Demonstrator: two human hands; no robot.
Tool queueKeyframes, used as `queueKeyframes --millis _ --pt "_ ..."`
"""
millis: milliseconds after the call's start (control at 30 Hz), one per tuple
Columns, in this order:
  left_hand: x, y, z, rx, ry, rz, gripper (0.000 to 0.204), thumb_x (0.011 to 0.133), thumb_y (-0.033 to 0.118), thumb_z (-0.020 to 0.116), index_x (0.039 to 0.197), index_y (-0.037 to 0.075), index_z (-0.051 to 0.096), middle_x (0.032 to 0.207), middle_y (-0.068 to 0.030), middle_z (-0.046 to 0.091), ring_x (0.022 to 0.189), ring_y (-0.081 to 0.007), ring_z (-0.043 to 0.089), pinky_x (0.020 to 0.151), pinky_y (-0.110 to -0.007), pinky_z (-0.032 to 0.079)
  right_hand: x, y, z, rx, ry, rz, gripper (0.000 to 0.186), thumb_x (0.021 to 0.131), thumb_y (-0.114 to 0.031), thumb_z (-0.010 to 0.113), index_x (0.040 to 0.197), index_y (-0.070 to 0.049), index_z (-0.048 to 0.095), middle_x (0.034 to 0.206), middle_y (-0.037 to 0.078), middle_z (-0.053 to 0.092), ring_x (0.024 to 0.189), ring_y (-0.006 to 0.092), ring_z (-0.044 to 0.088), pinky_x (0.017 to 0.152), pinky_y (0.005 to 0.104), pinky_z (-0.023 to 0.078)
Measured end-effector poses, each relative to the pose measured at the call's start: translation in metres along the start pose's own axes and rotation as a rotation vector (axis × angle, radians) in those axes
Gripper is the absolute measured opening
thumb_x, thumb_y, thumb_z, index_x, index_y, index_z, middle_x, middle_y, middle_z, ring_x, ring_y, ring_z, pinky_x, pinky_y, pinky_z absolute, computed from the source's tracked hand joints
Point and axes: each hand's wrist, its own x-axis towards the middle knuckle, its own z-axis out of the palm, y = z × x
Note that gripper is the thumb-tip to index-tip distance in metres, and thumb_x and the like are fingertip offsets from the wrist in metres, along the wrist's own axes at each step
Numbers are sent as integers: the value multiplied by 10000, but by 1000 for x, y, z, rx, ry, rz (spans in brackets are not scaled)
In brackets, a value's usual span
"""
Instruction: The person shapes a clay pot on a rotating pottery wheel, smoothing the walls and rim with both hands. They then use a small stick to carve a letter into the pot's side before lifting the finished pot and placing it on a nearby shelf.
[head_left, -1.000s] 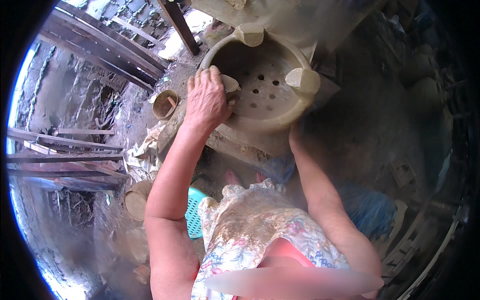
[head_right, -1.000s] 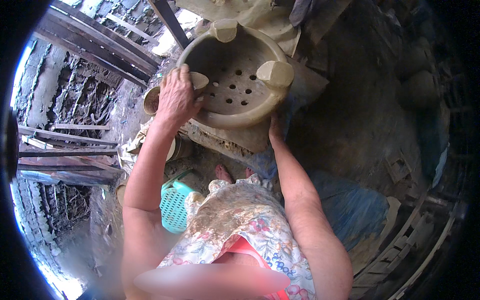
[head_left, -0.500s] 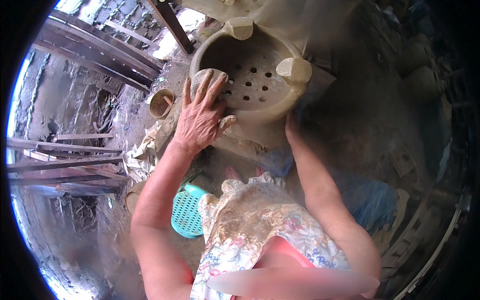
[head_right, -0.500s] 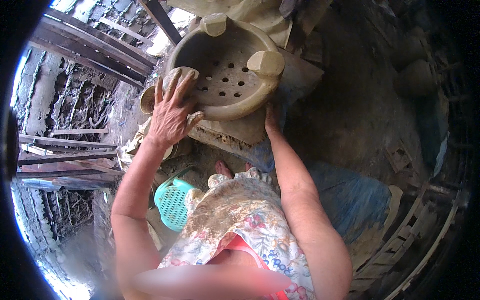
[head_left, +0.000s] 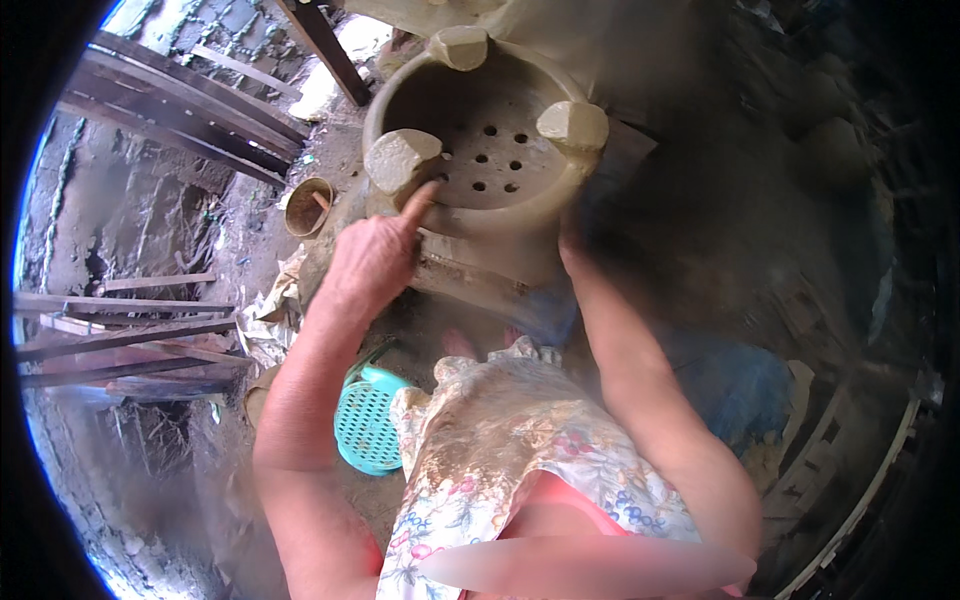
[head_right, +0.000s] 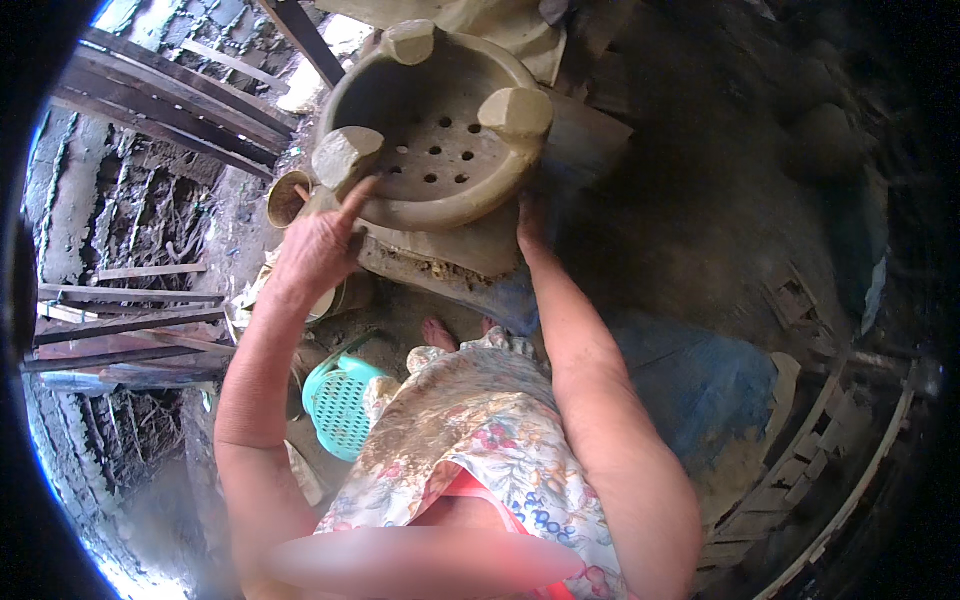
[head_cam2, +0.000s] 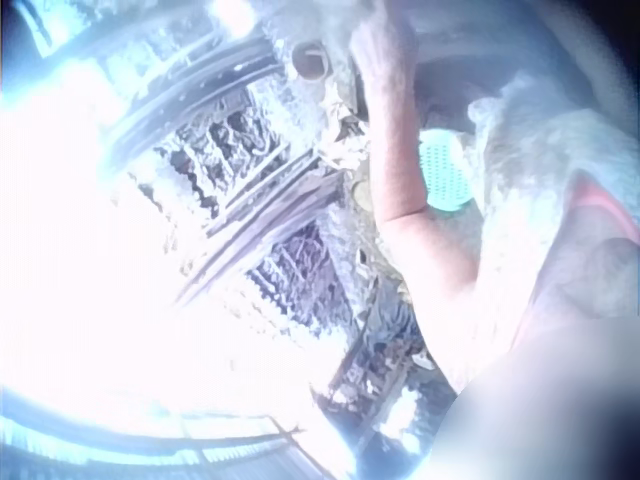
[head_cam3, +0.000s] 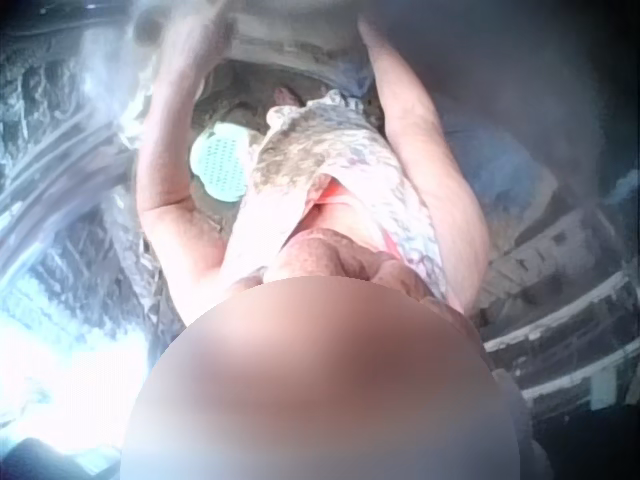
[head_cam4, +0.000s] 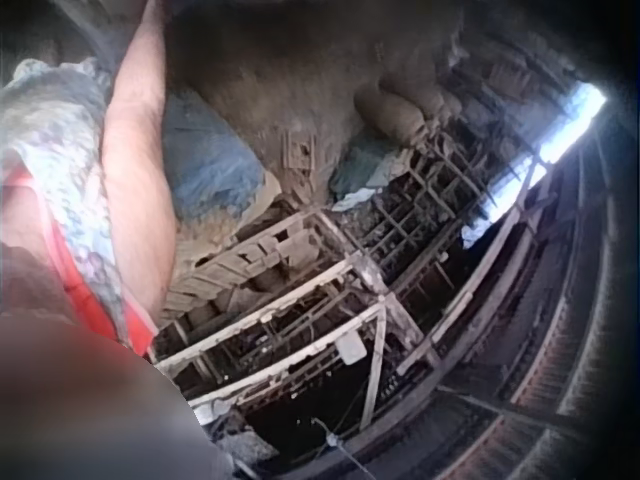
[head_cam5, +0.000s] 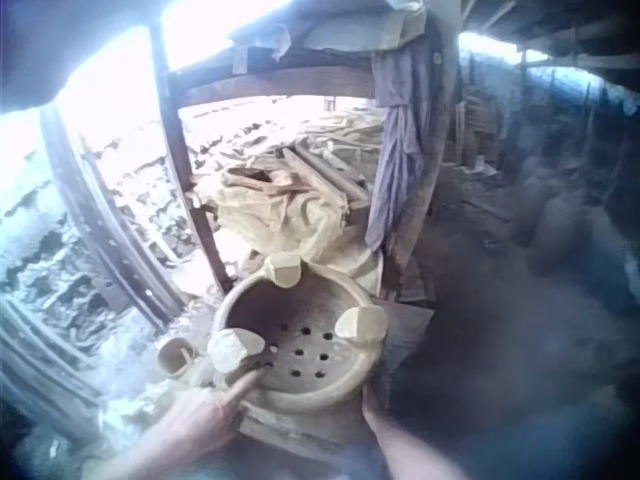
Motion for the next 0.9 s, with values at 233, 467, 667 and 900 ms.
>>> queueKeyframes --millis 233,467,667,900 --pt "4 42 32 -523 41 -216 717 740 -5 595 1362 130 262 668 -195 592 687 -362 629 645 -429 485 -19 -7 7 -21 -1 -8 688 868 -531 489 1388 -106 339 1383 118 378 1178 271 457 950 438 375" --pt "19 108 40 -504 -27 -240 875 729 98 614 1398 -78 78 744 -283 605 746 -412 619 706 -445 488 -75 21 -3 -86 -174 175 714 844 -565 504 1393 -139 335 1385 106 371 1160 267 471 924 443 391" --pt "36 138 35 -553 -38 -243 908 733 114 590 1393 -100 4 761 -291 616 769 -442 616 699 -465 503 -42 23 -23 116 -248 204 826 769 -712 487 1412 -228 301 1398 48 340 1145 291 459 884 470 400" --pt "13 109 54 -301 182 -253 898 759 92 565 1429 -12 -23 701 -235 623 646 -408 617 591 -493 502 -48 12 -15 -21 -259 305 820 800 -663 505 1429 -191 269 1426 80 304 1158 326 446 868 465 433"
